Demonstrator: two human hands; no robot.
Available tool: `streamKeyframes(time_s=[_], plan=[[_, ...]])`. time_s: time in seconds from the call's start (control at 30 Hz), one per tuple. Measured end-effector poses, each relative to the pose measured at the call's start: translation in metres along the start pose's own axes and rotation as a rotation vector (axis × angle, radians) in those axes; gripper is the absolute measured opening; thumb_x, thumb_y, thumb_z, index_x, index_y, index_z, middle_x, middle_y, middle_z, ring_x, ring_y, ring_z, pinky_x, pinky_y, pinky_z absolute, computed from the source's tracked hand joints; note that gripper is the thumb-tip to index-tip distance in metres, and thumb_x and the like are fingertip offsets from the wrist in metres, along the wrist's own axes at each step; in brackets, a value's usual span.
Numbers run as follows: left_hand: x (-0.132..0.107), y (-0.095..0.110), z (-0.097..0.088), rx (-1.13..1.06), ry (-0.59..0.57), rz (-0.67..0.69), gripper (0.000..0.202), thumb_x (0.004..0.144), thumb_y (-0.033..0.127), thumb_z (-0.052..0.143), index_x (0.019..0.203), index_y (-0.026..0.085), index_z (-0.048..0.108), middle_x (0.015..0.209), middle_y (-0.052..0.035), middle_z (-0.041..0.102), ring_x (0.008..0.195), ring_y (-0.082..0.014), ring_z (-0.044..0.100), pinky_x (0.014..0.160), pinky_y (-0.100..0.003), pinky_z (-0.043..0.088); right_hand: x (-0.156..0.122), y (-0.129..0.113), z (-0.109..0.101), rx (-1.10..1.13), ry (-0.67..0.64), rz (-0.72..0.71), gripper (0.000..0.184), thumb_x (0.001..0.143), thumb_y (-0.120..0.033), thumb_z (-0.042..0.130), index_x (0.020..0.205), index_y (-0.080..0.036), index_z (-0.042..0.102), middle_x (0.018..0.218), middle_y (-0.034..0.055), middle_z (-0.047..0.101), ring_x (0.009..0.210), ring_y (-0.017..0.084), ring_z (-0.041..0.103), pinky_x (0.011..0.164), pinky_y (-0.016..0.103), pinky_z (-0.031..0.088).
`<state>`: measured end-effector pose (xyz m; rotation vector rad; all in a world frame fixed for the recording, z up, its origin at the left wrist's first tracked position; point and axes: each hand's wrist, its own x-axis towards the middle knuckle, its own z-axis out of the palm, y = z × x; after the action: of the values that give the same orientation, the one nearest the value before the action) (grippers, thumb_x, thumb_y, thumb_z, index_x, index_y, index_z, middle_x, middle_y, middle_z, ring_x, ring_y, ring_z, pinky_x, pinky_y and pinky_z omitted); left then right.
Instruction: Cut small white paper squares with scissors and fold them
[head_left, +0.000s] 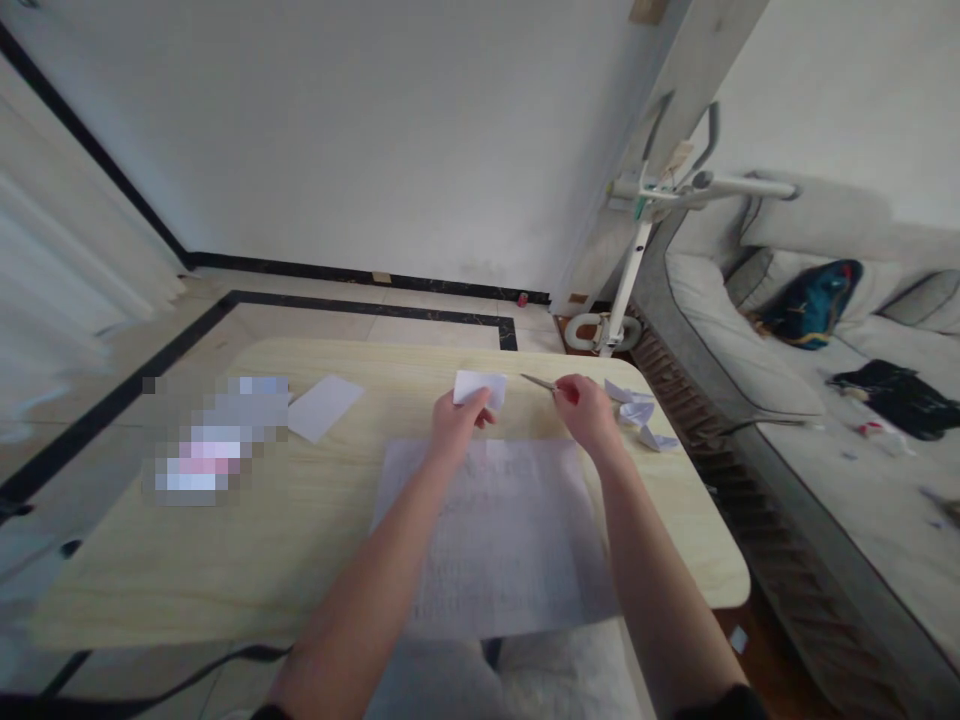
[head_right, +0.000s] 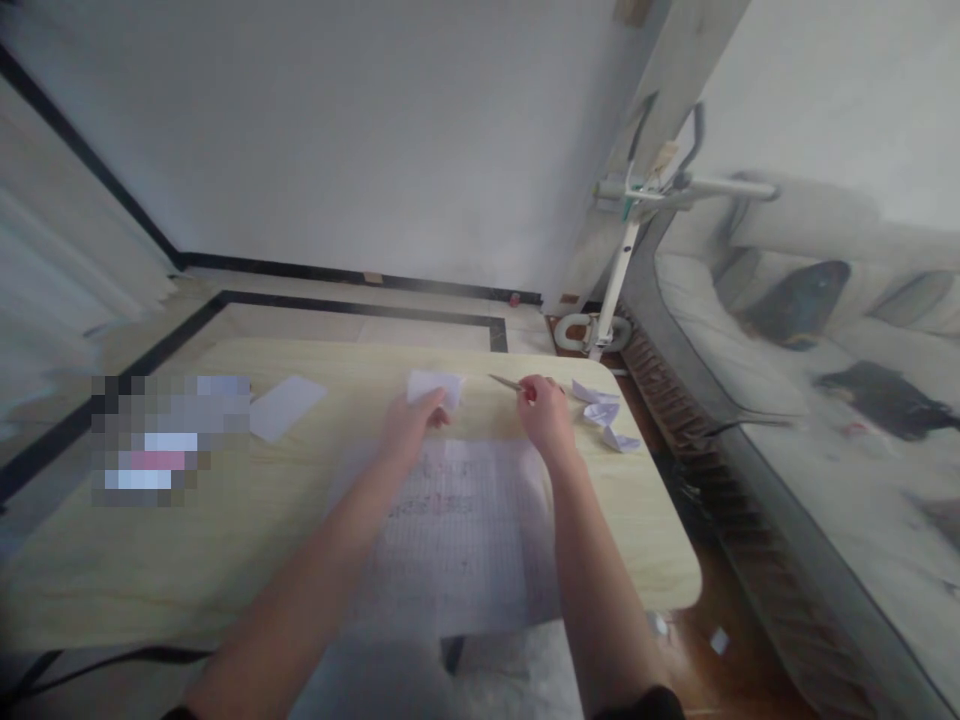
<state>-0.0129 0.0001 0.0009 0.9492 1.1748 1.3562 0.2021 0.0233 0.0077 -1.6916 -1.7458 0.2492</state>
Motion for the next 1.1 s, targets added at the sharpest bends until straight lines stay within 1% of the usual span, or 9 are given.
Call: streamKeyframes(time_s=[0.1, 0.17, 0.23, 0.33, 0.43, 0.63, 0.87, 1.0, 1.1], plan=[[-0.001, 0.006, -0.001, 0.024, 0.003, 0.028, 0.022, 0.069, 0.035, 0.065, 0.066, 0.013, 0.063, 0.048, -0.0023, 0.059, 0.043, -0.0099, 0.050, 0.045, -0.021, 0.037, 0.001, 0.012, -0.013, -0.288, -0.096, 0.000, 0.021, 0.078, -0.022, 0.056, 0.096, -0.017, 0.065, 0.094, 0.0107, 0.064, 0.088, 0.023, 0.058, 0.079, 0.033, 0.043], [-0.002, 0.008, 0.000, -0.003, 0.021, 0.031, 0.022, 0.066, 0.034, 0.066, 0.069, 0.012, 0.064, 0.054, -0.0031, 0.062, 0.048, -0.0113, 0.054, 0.047, -0.021, 0.038, 0.000, 0.015, -0.019, -0.432, -0.149, -0.010, 0.023, 0.080, -0.025, 0.057, 0.100, -0.016, 0.064, 0.096, 0.0121, 0.063, 0.091, 0.024, 0.058, 0.080, 0.032, 0.041], [-0.001, 0.008, 0.001, -0.076, 0.043, 0.023, 0.024, 0.064, 0.034, 0.067, 0.074, 0.011, 0.066, 0.066, -0.0062, 0.067, 0.057, -0.0147, 0.061, 0.052, -0.023, 0.043, -0.001, 0.015, -0.023, -0.526, -0.177, -0.015, 0.024, 0.082, -0.026, 0.056, 0.102, -0.015, 0.062, 0.097, 0.0130, 0.064, 0.093, 0.024, 0.058, 0.080, 0.032, 0.040], [0.001, 0.005, 0.001, -0.211, -0.014, 0.002, 0.029, 0.066, 0.034, 0.064, 0.083, 0.011, 0.065, 0.080, -0.0095, 0.070, 0.068, -0.0187, 0.067, 0.061, -0.026, 0.048, 0.001, 0.012, -0.027, -0.622, -0.237, 0.008, 0.024, 0.085, -0.029, 0.053, 0.101, -0.013, 0.061, 0.096, 0.0147, 0.065, 0.093, 0.025, 0.060, 0.078, 0.031, 0.039], [0.001, 0.005, 0.001, -0.221, -0.016, 0.007, 0.031, 0.066, 0.034, 0.064, 0.089, 0.012, 0.064, 0.082, -0.0083, 0.070, 0.065, -0.0169, 0.067, 0.058, -0.025, 0.048, 0.005, 0.010, -0.032, -0.678, -0.309, 0.064, 0.026, 0.086, -0.034, 0.052, 0.097, -0.013, 0.063, 0.093, 0.0152, 0.067, 0.090, 0.026, 0.062, 0.073, 0.031, 0.039], [-0.001, 0.010, -0.002, -0.136, 0.032, 0.035, 0.025, 0.065, 0.033, 0.066, 0.082, 0.014, 0.064, 0.071, -0.0050, 0.068, 0.059, -0.0138, 0.063, 0.054, -0.023, 0.044, 0.007, 0.007, -0.039, -0.738, -0.347, 0.101, 0.033, 0.084, -0.042, 0.053, 0.096, -0.014, 0.064, 0.093, 0.0153, 0.068, 0.088, 0.027, 0.064, 0.069, 0.031, 0.040], [0.001, 0.011, -0.004, -0.113, 0.071, 0.024, 0.021, 0.070, 0.034, 0.063, 0.075, 0.014, 0.063, 0.062, -0.0022, 0.063, 0.057, -0.0123, 0.059, 0.054, -0.022, 0.044, -0.001, -0.001, -0.042, -0.798, -0.382, -0.061, 0.027, 0.085, -0.035, 0.049, 0.089, -0.013, 0.065, 0.089, 0.0159, 0.069, 0.087, 0.027, 0.065, 0.072, 0.032, 0.040], [0.001, 0.010, -0.003, -0.157, 0.051, 0.027, 0.023, 0.072, 0.037, 0.062, 0.077, 0.015, 0.060, 0.065, -0.0022, 0.063, 0.057, -0.0131, 0.062, 0.052, -0.022, 0.045, -0.002, -0.010, -0.049, -0.709, -0.280, 0.019, 0.030, 0.081, -0.033, 0.054, 0.103, -0.014, 0.060, 0.086, 0.0136, 0.068, 0.080, 0.026, 0.065, 0.064, 0.031, 0.039], [0.002, 0.009, -0.002, -0.192, 0.055, 0.033, 0.024, 0.072, 0.036, 0.063, 0.080, 0.015, 0.058, 0.065, -0.0019, 0.063, 0.056, -0.0130, 0.062, 0.052, -0.023, 0.046, -0.002, -0.018, -0.046, -0.441, -0.228, 0.060, 0.033, 0.076, -0.029, 0.058, 0.107, -0.018, 0.059, 0.085, 0.0080, 0.068, 0.076, 0.022, 0.063, 0.063, 0.029, 0.039]])
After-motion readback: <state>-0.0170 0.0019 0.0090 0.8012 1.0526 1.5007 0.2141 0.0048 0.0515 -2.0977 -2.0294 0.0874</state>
